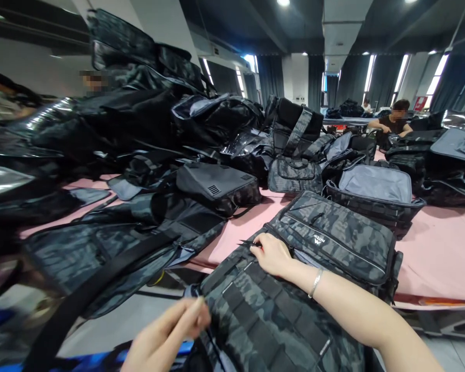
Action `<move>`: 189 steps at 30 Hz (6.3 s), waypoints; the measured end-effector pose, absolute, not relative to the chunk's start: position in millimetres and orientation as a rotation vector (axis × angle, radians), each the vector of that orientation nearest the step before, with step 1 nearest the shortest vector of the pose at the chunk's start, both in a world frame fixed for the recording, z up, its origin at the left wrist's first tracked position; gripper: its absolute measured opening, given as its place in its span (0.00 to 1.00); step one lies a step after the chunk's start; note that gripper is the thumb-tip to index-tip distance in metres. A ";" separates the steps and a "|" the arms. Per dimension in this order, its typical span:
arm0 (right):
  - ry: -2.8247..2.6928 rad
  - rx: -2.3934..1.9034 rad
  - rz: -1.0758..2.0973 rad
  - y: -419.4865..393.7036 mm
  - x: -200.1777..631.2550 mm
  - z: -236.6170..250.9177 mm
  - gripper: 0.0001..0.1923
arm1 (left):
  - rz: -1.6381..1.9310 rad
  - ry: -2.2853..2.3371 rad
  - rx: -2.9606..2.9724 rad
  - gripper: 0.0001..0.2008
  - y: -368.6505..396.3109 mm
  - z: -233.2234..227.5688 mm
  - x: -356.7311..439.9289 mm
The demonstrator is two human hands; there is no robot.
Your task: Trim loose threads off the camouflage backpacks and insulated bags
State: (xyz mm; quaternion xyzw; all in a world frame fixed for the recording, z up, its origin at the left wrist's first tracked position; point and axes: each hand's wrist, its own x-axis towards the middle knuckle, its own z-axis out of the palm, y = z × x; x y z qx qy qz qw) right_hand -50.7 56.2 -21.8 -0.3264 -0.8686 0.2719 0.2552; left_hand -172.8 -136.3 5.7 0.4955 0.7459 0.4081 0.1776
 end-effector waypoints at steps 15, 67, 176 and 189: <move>-2.355 -0.878 0.782 58.8 -46.4 -20.9 0.10 | 1.213 1.997 1.874 0.10 -83.2 -7.9 -184.5; -2.270 -0.309 0.377 5.8 -22.1 -12.8 0.07 | 1.965 1.825 0.811 0.12 -111.7 -28.2 -154.3; -2.624 -0.932 0.466 -0.8 -16.8 -12.2 0.07 | 1.606 1.823 0.770 0.20 -74.2 -49.8 -154.8; -2.644 -0.915 0.453 -0.1 -18.3 -11.6 0.07 | 1.642 1.818 0.730 0.18 -74.3 -52.4 -154.7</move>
